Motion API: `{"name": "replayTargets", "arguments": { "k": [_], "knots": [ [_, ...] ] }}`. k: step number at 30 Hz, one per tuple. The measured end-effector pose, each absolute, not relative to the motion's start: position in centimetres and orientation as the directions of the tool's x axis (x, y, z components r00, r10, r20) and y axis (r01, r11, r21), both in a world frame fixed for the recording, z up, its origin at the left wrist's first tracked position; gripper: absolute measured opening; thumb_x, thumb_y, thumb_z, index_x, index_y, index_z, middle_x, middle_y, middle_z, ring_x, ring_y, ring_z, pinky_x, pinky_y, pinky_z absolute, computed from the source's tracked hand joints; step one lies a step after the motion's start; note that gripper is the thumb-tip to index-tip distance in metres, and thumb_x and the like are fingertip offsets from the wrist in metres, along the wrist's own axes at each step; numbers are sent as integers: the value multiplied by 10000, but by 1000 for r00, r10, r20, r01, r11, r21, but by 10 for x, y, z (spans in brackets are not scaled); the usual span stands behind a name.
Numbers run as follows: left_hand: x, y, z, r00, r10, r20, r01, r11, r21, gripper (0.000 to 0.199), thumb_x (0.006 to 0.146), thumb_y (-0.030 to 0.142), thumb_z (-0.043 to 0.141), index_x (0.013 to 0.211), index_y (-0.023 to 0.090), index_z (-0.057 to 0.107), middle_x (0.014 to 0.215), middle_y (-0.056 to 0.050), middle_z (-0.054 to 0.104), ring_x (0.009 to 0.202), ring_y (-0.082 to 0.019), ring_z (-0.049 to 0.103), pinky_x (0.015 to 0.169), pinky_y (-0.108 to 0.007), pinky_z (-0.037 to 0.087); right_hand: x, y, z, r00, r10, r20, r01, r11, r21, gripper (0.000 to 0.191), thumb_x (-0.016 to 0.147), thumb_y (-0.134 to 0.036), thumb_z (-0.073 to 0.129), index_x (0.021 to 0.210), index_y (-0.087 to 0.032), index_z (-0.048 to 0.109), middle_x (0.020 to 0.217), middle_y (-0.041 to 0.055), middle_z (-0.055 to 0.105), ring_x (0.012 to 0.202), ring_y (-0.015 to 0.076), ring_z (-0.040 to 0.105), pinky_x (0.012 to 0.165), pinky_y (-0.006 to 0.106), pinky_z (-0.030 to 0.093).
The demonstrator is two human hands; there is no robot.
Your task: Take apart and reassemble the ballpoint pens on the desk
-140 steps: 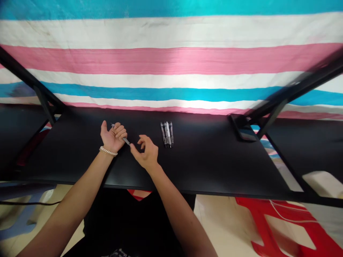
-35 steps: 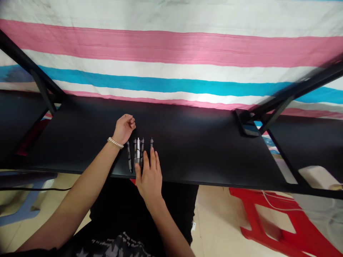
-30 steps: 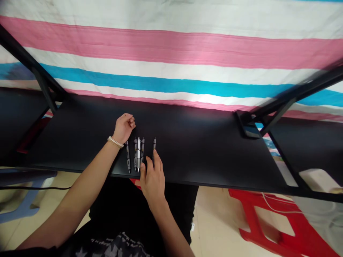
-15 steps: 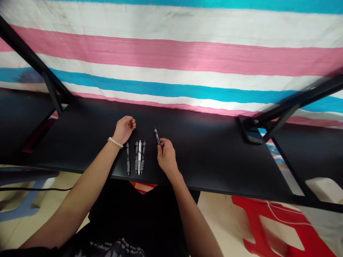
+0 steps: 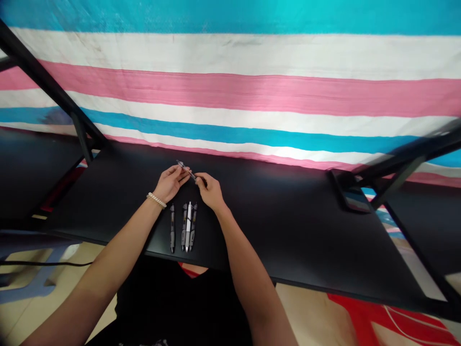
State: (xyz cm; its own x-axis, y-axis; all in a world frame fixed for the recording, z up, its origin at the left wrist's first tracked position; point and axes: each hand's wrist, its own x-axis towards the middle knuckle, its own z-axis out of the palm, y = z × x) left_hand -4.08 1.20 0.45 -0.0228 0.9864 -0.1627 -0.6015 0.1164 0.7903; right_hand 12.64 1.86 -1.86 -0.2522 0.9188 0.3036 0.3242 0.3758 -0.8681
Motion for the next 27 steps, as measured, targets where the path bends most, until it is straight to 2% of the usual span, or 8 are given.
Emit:
{"name": "replayTargets", "arguments": {
  "k": [3, 7, 11, 14, 18, 21, 24, 27],
  "knots": [
    [-38, 13, 7, -2, 992, -122, -607, 96, 789, 238, 751, 297, 800, 878, 149, 663, 1001, -89, 729, 967, -190, 701, 905, -366, 531, 126, 14, -18, -225, 929, 294, 343, 358, -868, 334, 972, -344, 401, 1055, -160, 666, 724, 16, 643, 586, 136, 552, 608, 267, 443],
    [-34, 14, 7, -8, 994, -107, -581, 83, 810, 324, 744, 309, 807, 996, 165, 663, 909, -55, 717, 903, -168, 708, 882, -356, 542, 128, 11, -14, -214, 925, 314, 364, 374, -853, 327, 973, -364, 414, 994, -181, 683, 726, 15, 640, 632, 144, 571, 637, 265, 439],
    [-34, 18, 4, -108, 989, -104, -564, 25, 825, 273, 737, 325, 809, 882, 148, 662, 891, -45, 708, 899, -156, 702, 883, -341, 545, 129, 12, -11, -191, 937, 293, 319, 341, -884, 354, 974, -423, 427, 1011, -175, 678, 698, 11, 642, 591, 140, 552, 596, 261, 418],
    [-36, 20, 4, -167, 979, -116, -561, 3, 828, 255, 746, 326, 802, 829, 146, 642, 951, -66, 724, 932, -169, 707, 882, -341, 547, 131, 13, -12, -193, 946, 260, 294, 309, -905, 394, 972, -464, 423, 1014, -171, 683, 653, 0, 630, 529, 127, 503, 547, 254, 385],
    [-37, 19, 6, -107, 990, -92, -571, 15, 821, 289, 746, 327, 806, 936, 158, 669, 980, -76, 733, 935, -177, 714, 909, -364, 544, 134, 14, -13, -177, 956, 233, 238, 271, -933, 425, 964, -492, 433, 882, -166, 691, 552, -23, 546, 468, 109, 432, 497, 246, 338],
    [-36, 17, 6, -101, 992, -75, -558, 6, 830, 287, 722, 342, 820, 885, 152, 680, 913, -48, 724, 910, -169, 715, 885, -337, 552, 134, 11, -12, -161, 958, 237, 242, 271, -932, 416, 963, -472, 443, 815, -171, 688, 520, -33, 490, 447, 103, 400, 475, 247, 314],
    [-34, 17, 3, -178, 977, -116, -542, 1, 840, 272, 710, 343, 826, 795, 135, 674, 839, -36, 713, 847, -152, 716, 836, -298, 559, 130, 5, -8, -149, 933, 329, 319, 360, -877, 347, 962, -397, 458, 841, -196, 714, 576, -16, 537, 510, 123, 473, 544, 264, 397],
    [-34, 19, 1, -224, 962, -154, -567, 0, 824, 260, 714, 329, 826, 786, 128, 679, 812, -37, 712, 813, -145, 717, 812, -287, 561, 125, 1, -6, -95, 901, 424, 306, 431, -849, 252, 926, -332, 508, 942, -231, 738, 817, 36, 667, 703, 161, 602, 682, 304, 496]
  ]
}}
